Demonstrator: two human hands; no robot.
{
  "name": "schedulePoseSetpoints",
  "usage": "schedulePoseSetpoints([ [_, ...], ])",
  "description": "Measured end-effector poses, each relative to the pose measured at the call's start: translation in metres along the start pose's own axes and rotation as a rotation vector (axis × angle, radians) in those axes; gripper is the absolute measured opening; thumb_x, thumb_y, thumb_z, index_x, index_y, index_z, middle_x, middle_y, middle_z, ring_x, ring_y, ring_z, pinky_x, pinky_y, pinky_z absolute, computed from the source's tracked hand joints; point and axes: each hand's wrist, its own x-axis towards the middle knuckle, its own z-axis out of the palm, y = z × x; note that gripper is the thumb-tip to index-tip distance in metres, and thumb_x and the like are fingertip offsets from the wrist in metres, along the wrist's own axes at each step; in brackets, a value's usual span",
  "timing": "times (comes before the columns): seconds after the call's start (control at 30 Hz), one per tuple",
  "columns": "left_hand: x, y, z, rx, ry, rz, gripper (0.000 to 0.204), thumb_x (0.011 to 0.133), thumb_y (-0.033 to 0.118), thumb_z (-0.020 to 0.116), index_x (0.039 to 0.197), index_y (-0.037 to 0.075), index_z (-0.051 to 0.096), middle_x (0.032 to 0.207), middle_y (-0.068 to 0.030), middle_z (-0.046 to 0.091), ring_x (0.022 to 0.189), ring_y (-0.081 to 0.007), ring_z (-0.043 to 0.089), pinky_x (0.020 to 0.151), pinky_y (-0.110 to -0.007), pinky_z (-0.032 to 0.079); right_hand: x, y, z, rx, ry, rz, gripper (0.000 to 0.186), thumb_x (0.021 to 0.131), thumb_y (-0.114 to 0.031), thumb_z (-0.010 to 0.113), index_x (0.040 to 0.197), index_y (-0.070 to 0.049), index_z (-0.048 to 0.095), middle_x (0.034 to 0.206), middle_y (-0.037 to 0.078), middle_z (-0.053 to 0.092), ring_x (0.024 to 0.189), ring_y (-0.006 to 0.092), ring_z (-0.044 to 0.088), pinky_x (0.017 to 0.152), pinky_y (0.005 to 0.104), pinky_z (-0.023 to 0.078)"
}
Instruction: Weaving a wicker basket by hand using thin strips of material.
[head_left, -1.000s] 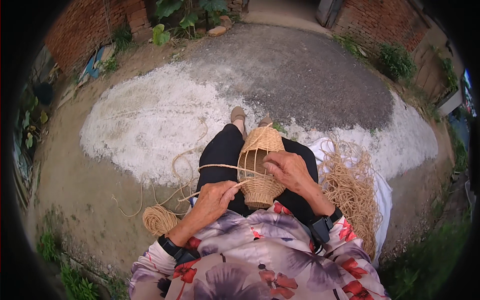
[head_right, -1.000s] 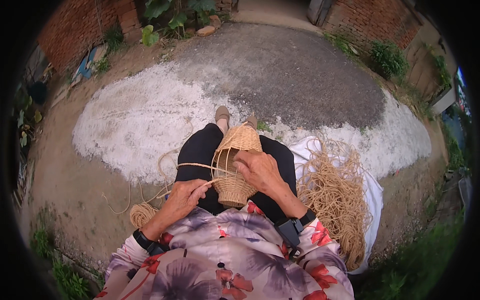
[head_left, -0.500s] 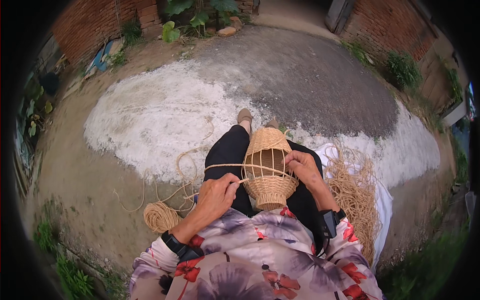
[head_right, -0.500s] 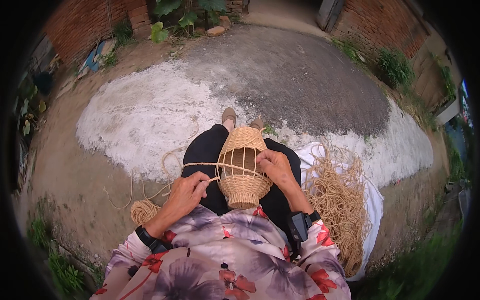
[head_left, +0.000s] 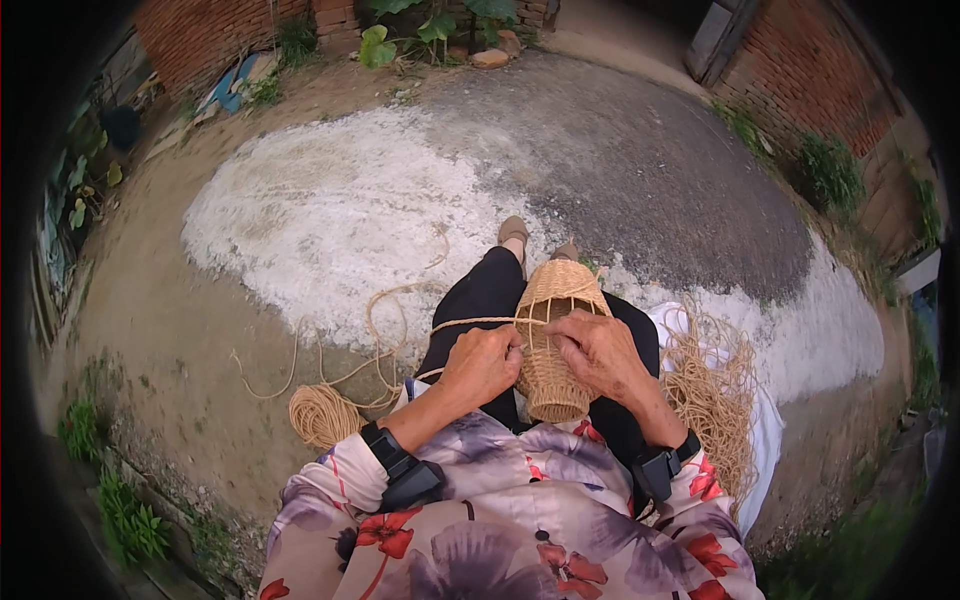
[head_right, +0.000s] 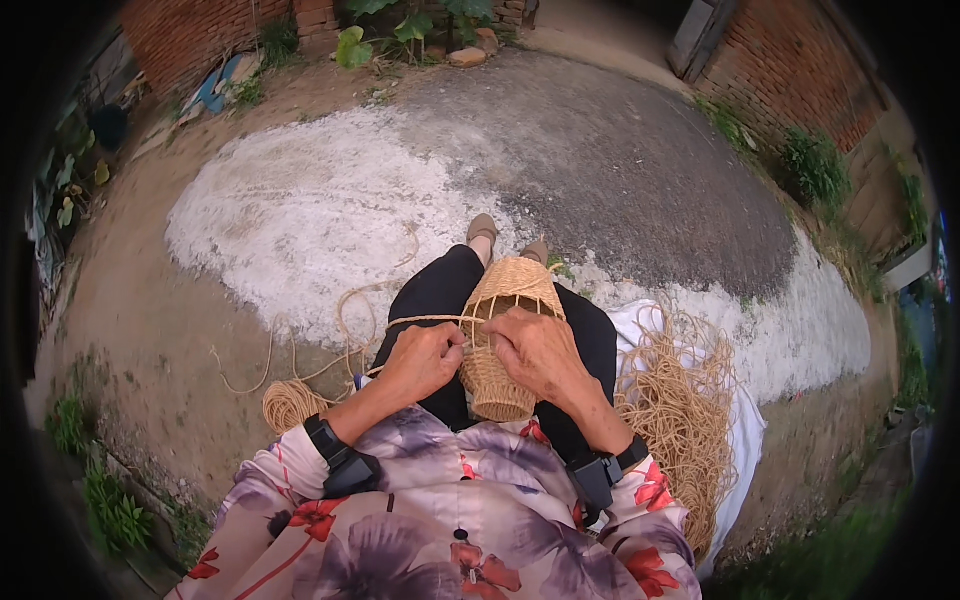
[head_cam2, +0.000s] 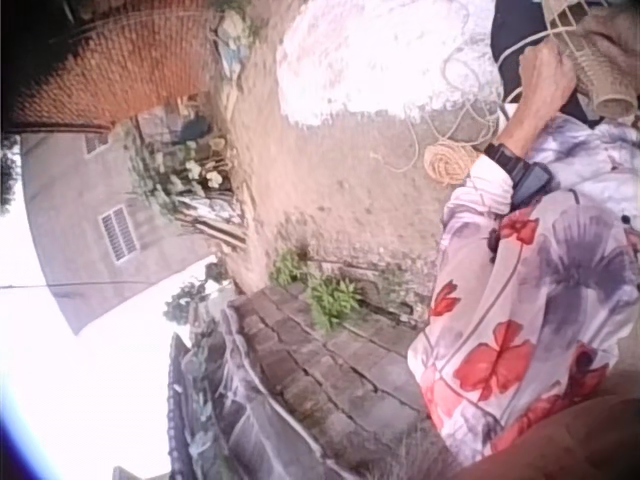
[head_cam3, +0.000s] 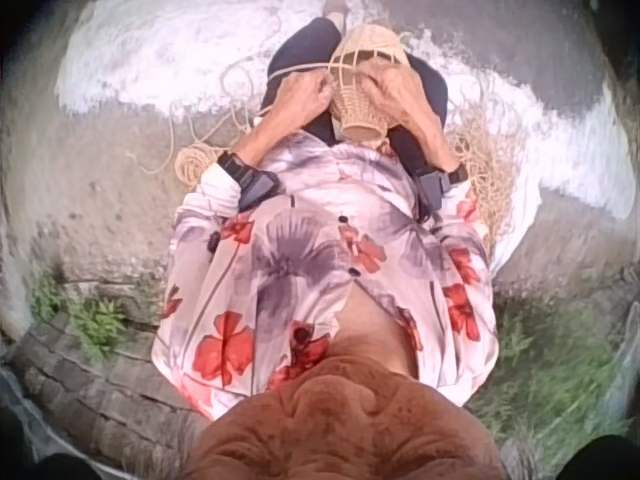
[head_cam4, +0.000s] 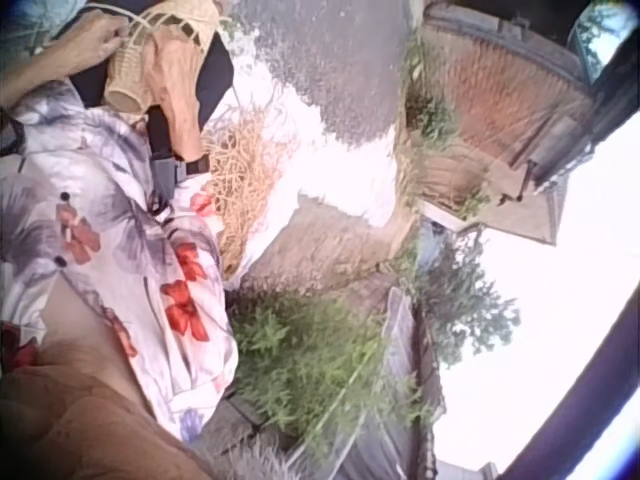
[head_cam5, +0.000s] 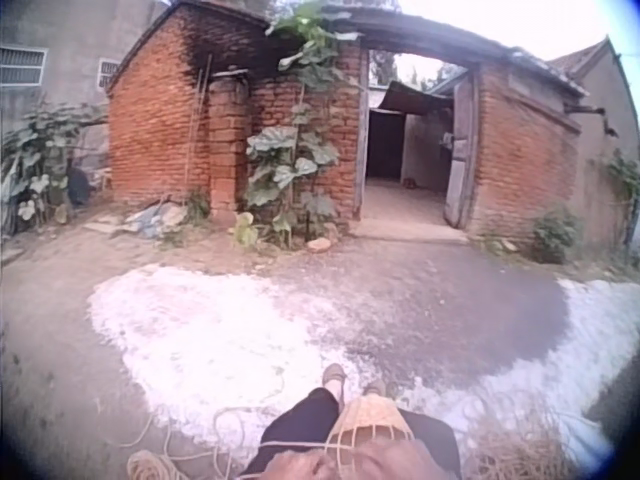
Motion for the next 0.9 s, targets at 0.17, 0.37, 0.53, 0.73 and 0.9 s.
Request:
schedulePoseSetpoints([
  [0.17,0.016,-0.013,0.003,-0.907,-0.443,-0.720,0.012,0.088,0.011,0.056,0.095,0.004,0.062,0.062,-0.0058,0.058,0.037,-0.0097,0.042,0.036,-0.025,0.032,0.026,0.008,0.004,-0.189,-0.171,-0.065,0.015,0.083,-0.016,0.058,0.085,-0.005,0.068,0.076,0.016,0.067,0.076,0.0348,0.066,0.066,0.0449,0.050],
  [0.37,0.017,-0.014,0.003,-1.130,-0.428,-0.906,0.010,0.089,0.011,0.057,0.097,0.006,0.059,0.063,0.0005,0.051,0.038,-0.0019,0.028,0.035,-0.019,0.019,0.043,0.004,0.014,-0.458,-0.455,0.059,0.017,0.075,-0.016,0.059,0.085,-0.009,0.070,0.070,0.014,0.065,0.073,0.0338,0.065,0.067,0.0443,0.050],
  [0.53,0.012,-0.009,0.004,-0.477,-0.328,-0.414,0.015,0.090,0.014,0.058,0.100,0.004,0.063,0.071,-0.0018,0.061,0.056,-0.0088,0.054,0.048,-0.023,0.039,0.037,0.017,0.019,-0.282,-0.299,0.074,0.013,0.074,-0.014,0.062,0.082,-0.008,0.069,0.067,0.014,0.064,0.067,0.0310,0.064,0.062,0.0412,0.049],
  [0.73,0.018,0.022,-0.009,-0.497,-0.100,-0.275,0.017,0.089,0.010,0.061,0.105,0.003,0.065,0.078,-0.0038,0.065,0.069,-0.0081,0.061,0.063,-0.026,0.051,0.028,0.028,-0.011,0.385,-0.163,0.261,0.010,0.084,-0.010,0.067,0.079,-0.002,0.064,0.071,-0.004,0.059,0.065,0.0031,0.050,0.057,0.0219,0.042],
  [0.9,0.016,0.017,0.002,-0.905,-0.192,-0.345,0.022,0.092,0.015,0.064,0.107,-0.001,0.062,0.085,-0.0050,0.064,0.073,-0.0094,0.061,0.064,-0.025,0.052,0.011,0.032,-0.011,0.622,-0.130,0.329,0.011,0.088,-0.014,0.067,0.086,-0.003,0.065,0.074,-0.004,0.059,0.068,0.0029,0.051,0.058,0.0209,0.041],
])
